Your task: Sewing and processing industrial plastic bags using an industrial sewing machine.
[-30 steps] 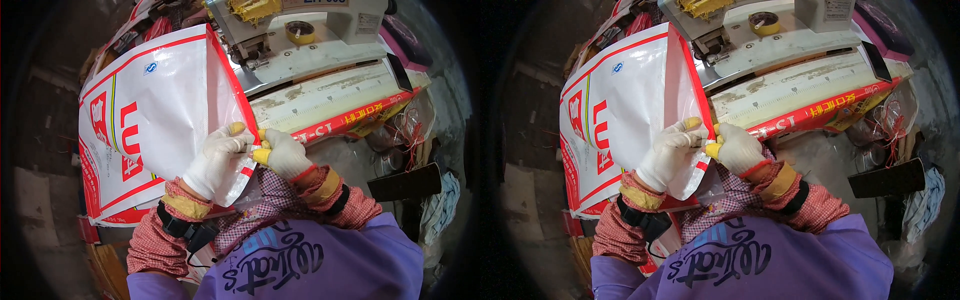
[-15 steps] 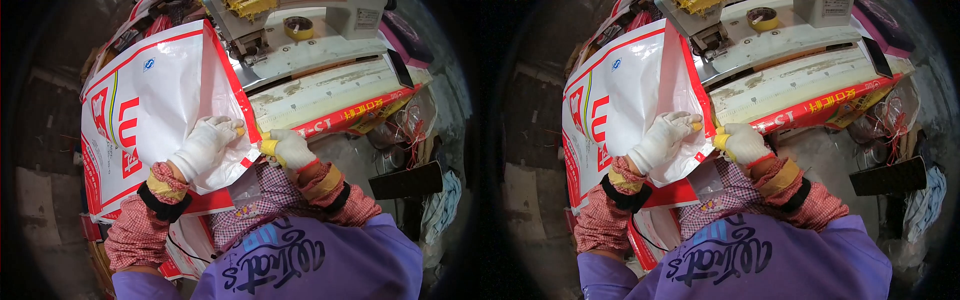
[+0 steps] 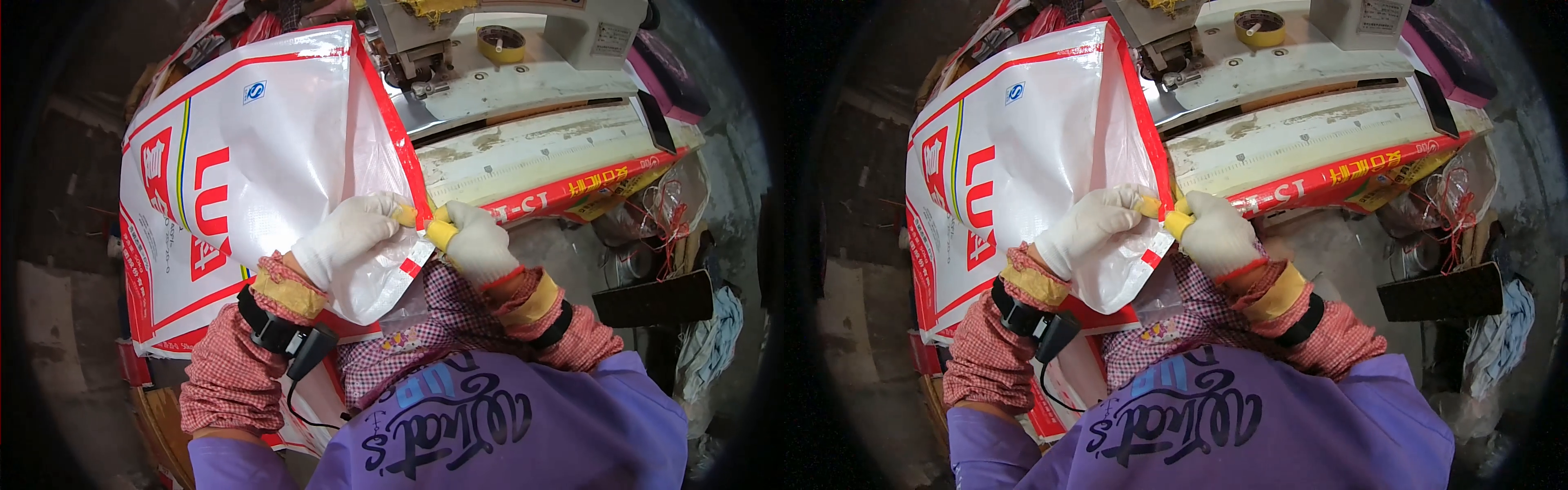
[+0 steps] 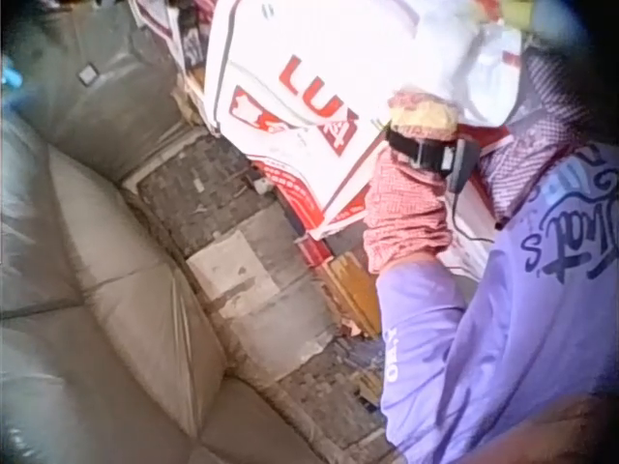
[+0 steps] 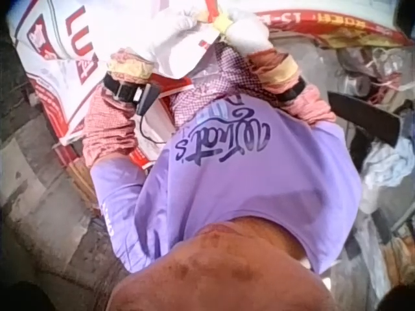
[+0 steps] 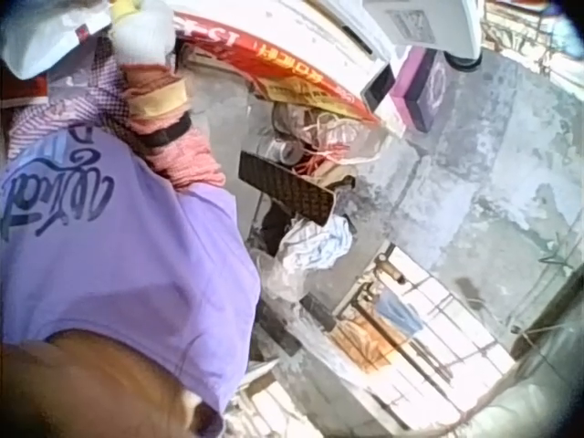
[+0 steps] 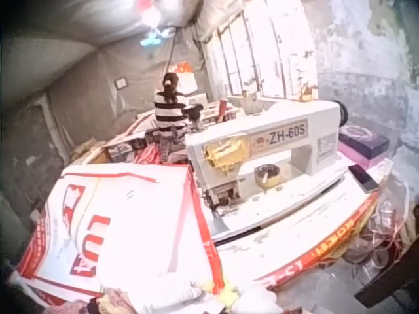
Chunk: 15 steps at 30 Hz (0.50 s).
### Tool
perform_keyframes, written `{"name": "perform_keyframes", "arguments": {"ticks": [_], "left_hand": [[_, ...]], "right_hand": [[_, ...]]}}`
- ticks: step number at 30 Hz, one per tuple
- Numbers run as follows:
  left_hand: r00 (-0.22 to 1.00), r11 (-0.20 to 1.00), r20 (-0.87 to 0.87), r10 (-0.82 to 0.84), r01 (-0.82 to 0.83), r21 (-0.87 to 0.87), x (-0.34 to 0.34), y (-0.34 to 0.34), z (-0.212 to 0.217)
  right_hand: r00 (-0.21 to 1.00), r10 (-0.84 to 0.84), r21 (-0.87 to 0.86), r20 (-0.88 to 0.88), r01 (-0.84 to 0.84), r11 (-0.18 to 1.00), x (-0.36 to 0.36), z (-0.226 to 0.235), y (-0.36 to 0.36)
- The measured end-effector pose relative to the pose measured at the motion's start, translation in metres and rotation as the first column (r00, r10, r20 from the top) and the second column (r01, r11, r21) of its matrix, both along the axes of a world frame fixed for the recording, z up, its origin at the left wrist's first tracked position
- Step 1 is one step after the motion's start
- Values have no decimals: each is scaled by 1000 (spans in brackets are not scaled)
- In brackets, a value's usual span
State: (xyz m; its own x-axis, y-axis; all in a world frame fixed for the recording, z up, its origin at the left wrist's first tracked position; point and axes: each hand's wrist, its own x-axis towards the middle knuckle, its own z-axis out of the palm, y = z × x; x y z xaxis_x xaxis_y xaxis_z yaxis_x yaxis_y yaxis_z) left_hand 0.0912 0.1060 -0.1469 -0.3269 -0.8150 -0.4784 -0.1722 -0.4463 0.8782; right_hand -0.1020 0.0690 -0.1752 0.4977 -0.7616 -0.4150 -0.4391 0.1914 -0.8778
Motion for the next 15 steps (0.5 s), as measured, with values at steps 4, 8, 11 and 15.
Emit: {"name": "perform_keyframes", "arguments": {"ticks": [4, 8, 11, 15], "left_hand": [[954, 957, 98, 283, -287, 33, -23, 7, 3], [947, 941, 42, 318, -320, 111, -28, 12, -9], [957, 960, 153, 244, -261, 100, -25, 10, -19], [948, 999, 318, 17, -1, -53, -28, 16, -22]], "right_hand": [[999, -17, -307, 28, 25, 951, -1, 12, 13], [999, -1, -437, 52, 23, 899, -1, 0, 20], [989, -52, -398, 135, 103, 912, -3, -10, 23], [985, -96, -293, 145, 136, 947, -7, -36, 20]]}}
